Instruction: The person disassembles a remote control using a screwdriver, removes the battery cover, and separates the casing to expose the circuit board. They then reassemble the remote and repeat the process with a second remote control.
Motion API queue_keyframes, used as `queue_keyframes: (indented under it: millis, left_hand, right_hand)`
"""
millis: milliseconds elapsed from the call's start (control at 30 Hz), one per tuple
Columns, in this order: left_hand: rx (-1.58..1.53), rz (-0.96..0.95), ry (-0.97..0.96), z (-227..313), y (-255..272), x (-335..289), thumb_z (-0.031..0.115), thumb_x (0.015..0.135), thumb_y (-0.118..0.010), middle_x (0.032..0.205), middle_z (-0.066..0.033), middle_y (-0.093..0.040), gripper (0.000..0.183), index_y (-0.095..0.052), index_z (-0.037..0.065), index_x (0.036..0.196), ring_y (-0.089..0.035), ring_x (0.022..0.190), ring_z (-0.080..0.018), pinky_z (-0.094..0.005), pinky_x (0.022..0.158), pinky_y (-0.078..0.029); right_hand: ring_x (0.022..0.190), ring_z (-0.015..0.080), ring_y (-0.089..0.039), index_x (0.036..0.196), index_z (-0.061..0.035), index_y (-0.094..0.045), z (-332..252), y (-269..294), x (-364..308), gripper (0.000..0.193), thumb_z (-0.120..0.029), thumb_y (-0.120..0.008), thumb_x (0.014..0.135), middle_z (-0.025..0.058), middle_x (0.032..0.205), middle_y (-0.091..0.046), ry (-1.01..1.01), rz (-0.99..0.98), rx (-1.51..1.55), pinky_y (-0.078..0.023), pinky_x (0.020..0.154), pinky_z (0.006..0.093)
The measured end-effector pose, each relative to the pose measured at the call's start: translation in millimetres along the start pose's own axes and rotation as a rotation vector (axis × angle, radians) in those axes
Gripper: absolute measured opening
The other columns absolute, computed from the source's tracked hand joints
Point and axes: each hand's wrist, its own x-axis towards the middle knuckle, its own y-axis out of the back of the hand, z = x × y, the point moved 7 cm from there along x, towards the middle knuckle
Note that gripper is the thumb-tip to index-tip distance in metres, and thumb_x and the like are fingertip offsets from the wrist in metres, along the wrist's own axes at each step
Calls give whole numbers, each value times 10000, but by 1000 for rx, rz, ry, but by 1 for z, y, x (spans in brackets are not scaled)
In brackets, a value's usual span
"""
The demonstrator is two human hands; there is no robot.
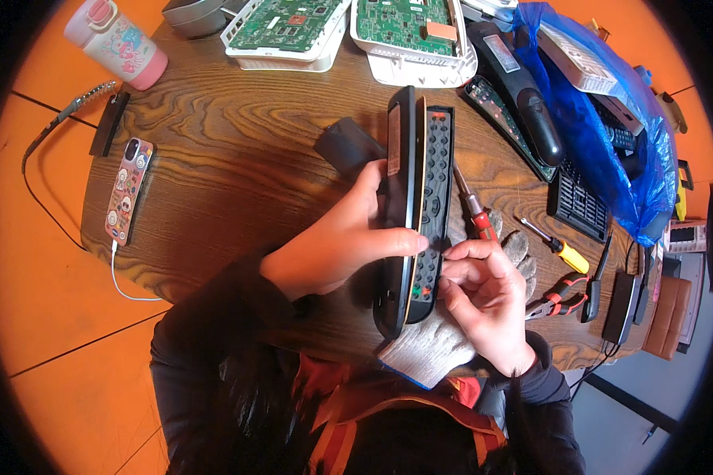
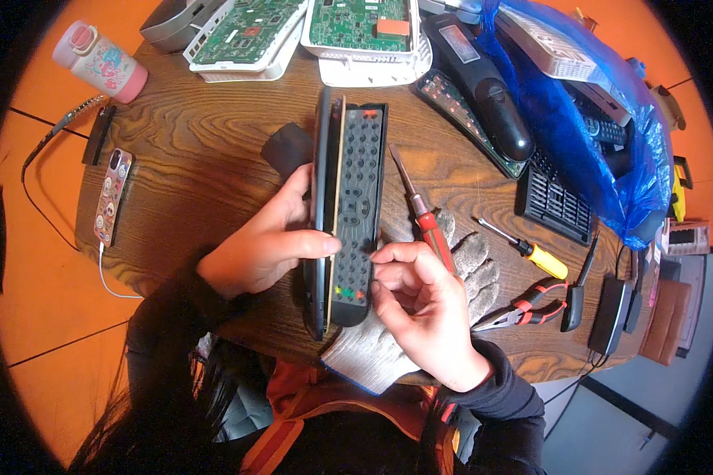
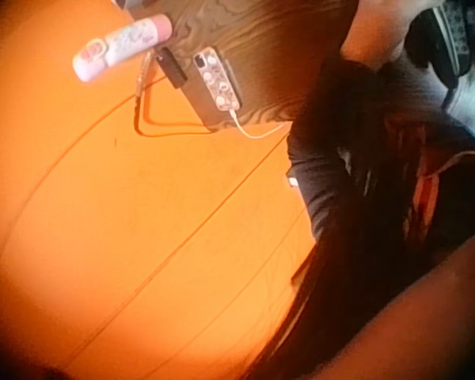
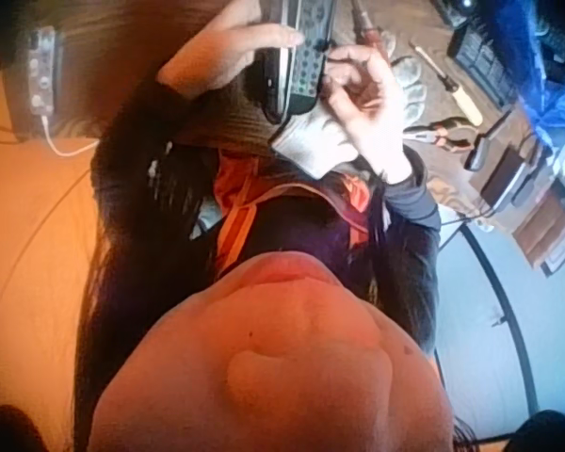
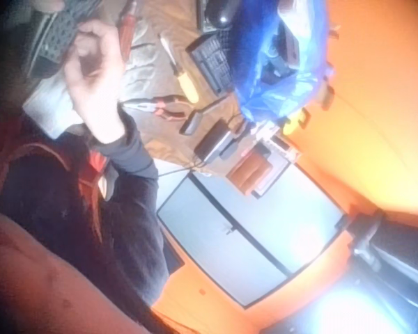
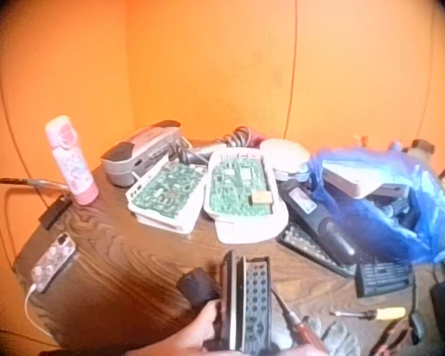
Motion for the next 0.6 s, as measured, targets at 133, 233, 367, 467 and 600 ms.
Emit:
queue_keyframes:
  millis: [133, 233, 367, 467, 600]
  left_hand:
    - [-165, -28, 48, 0, -4, -5, 15, 663, -544, 1182, -122, -471, 741, -226, 28, 1331, -470, 1090, -205, -354, 938, -373]
    - [-218, 2, 102, -1, -3, -8, 65, 618, -500, 1204, -154, -492, 698, -343, 21, 1297, -485, 1103, -258, -390, 959, -367]
    - [-361, -32, 169, -1, -8, -8, 149, 721, -488, 1150, -158, -529, 567, -390, -8, 1257, -523, 1059, -257, -379, 932, -394]
    - [-188, 29, 190, -3, -5, -8, 182, 798, -510, 1134, -141, -540, 495, -402, -7, 1243, -528, 1051, -230, -364, 919, -403]
    - [-150, 46, 109, -3, 1, 0, 146, 851, -507, 1130, -114, -542, 410, -418, 5, 1226, -527, 1045, -201, -348, 907, -407]
  right_hand:
    - [802, 57, -564, 1107, 6, -474, -3, 3, 0, 333, 92, -560, 796, 7, 819, -573, 41, -3, -24, -453, 719, 182]
    - [755, 39, -548, 1072, 15, -522, -2, 7, -1, 329, 74, -624, 765, -7, 809, -548, 69, 52, -58, -464, 681, 175]
    - [662, 19, -509, 1012, 14, -558, -4, 9, -4, 296, 73, -653, 738, -12, 801, -520, 109, 78, -152, -468, 594, 168]
    - [671, 24, -502, 1007, 4, -563, -9, 10, -6, 305, 89, -651, 728, -6, 795, -515, 163, 90, -214, -449, 566, 163]
    - [750, 52, -524, 1001, 12, -556, -16, 14, -6, 295, 110, -627, 733, 22, 854, -550, 213, 138, -223, -445, 614, 181]
